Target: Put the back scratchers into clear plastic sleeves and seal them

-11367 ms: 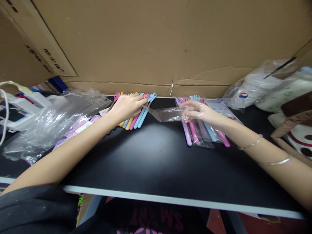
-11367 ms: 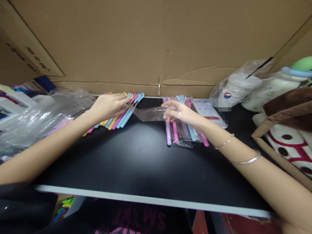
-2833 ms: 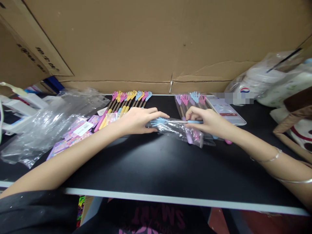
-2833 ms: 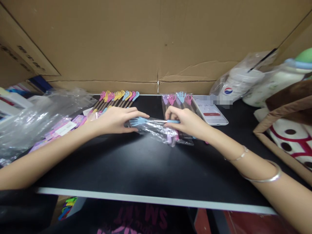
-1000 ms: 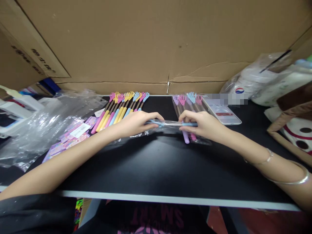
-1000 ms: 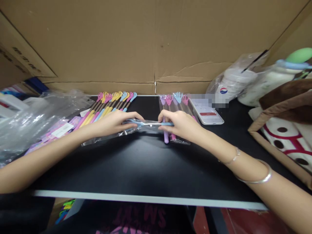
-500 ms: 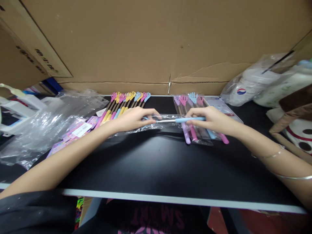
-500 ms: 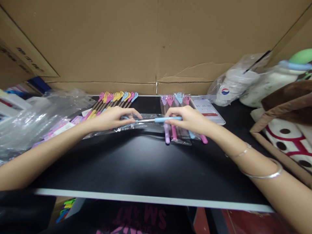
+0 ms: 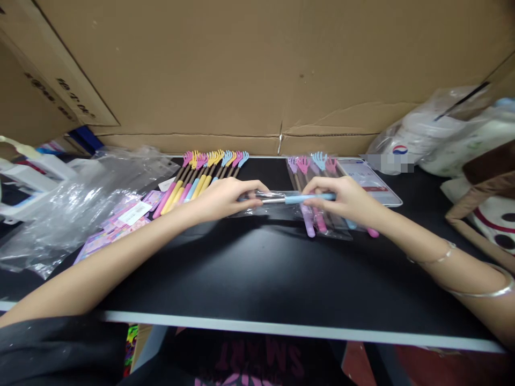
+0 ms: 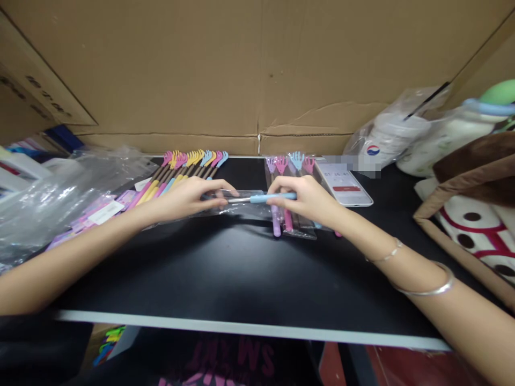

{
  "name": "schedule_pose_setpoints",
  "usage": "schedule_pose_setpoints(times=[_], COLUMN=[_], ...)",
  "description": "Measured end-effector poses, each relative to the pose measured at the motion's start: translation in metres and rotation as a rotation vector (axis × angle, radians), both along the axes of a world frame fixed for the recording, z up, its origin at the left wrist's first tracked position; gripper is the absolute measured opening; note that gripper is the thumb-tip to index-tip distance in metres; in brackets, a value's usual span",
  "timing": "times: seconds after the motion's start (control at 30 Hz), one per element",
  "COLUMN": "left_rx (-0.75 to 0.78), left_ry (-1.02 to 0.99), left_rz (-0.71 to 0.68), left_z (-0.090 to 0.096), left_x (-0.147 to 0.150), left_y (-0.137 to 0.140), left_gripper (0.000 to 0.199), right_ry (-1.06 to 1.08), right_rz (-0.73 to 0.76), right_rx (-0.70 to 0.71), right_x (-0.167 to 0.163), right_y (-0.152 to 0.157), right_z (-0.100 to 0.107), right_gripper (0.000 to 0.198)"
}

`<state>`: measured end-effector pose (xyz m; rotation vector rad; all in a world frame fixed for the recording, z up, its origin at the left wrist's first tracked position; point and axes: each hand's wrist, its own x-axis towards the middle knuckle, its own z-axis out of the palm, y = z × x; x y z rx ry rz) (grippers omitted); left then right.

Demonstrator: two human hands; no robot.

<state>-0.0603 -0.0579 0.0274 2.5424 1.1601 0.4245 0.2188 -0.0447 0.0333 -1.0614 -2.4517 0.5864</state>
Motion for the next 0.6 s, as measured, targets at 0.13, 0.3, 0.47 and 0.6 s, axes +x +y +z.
schedule_pose_setpoints(times=[0.13, 0.3, 0.47, 0.6], left_rx=[-0.004, 0.017, 0.025, -0.022], left_ry=[-0.020, -0.022, 0.056, 0.091], left_rz=[0.016, 0.048, 0.055, 0.052], left_z=[0.001, -0.003, 0.000, 0.012], left_x=[0.005, 0.013, 0.014, 0.003], left_y=[-0.005, -0.012, -0.016, -0.009], left_gripper=[0.024, 0.025, 0.032, 0.040], right_ry=[0.049, 0.123, 0.143, 0.171], right_rz=[-0.007, 0.038, 0.034, 0.012], right_rx=[-0.020, -0.120, -0.188, -0.295], right_x=[-0.004, -0.009, -0.010, -0.007], right_y=[-0.003, -0.007, -0.010, -0.010], right_z=[-0.002, -0.010, -0.012, -0.006], right_gripper=[0.025, 0.028, 0.028, 0.029])
